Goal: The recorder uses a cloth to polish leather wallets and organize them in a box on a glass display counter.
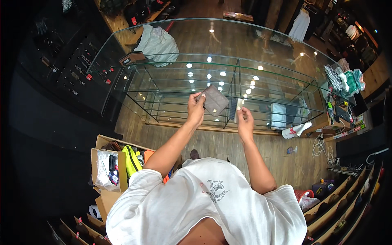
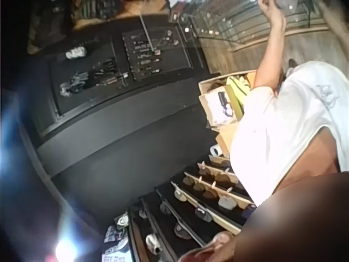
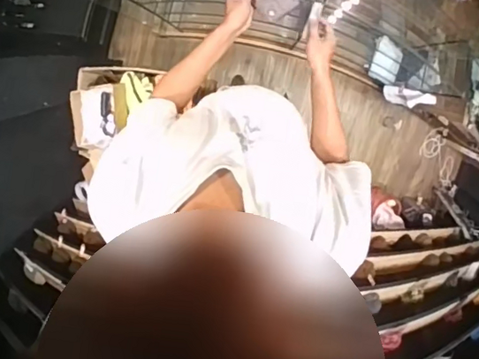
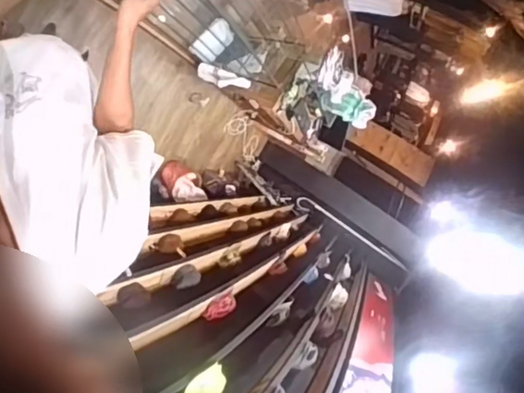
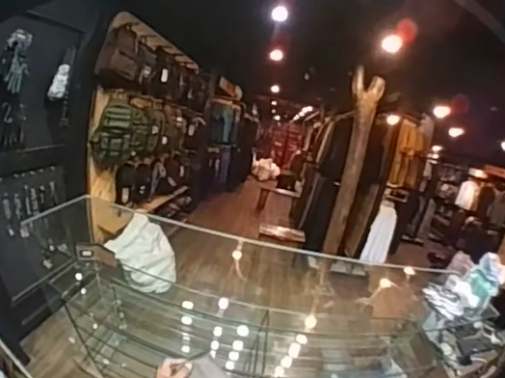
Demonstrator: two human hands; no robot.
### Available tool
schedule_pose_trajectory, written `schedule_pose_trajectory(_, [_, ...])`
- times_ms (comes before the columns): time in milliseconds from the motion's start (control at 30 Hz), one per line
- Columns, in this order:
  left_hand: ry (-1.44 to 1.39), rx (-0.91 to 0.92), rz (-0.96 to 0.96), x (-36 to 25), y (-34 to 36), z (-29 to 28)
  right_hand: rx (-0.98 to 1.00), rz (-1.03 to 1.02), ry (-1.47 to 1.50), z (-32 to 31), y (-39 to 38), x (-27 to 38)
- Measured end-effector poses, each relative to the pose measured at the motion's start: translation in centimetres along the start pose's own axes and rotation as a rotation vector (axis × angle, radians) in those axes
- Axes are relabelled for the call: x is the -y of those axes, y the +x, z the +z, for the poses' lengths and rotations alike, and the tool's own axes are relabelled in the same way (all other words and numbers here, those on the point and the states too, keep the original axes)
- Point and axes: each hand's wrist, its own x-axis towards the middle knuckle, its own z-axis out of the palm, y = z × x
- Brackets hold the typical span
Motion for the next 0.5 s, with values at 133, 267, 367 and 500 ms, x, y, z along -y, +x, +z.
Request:
schedule_pose_trajectory(133, [-0.01,0.018,-0.002,1.9,-1.2,1.0,0.217,0.356,0.443,3.0,-1.0,1.2])
schedule_pose_trajectory(267, [0.201,0.157,-0.083,0.3,-1.8,0.9,0.032,0.053,0.232,0.5,3.6,-1.7])
schedule_pose_trajectory(367, [0.302,0.28,-0.294,-1.2,-2.3,0.2,0.08,-0.172,-0.04,-0.3,5.0,2.4])
schedule_pose_trajectory(500, [0.234,0.381,-0.424,-1.0,-1.4,0.2,0.075,-0.224,-0.197,0.6,4.1,6.0])
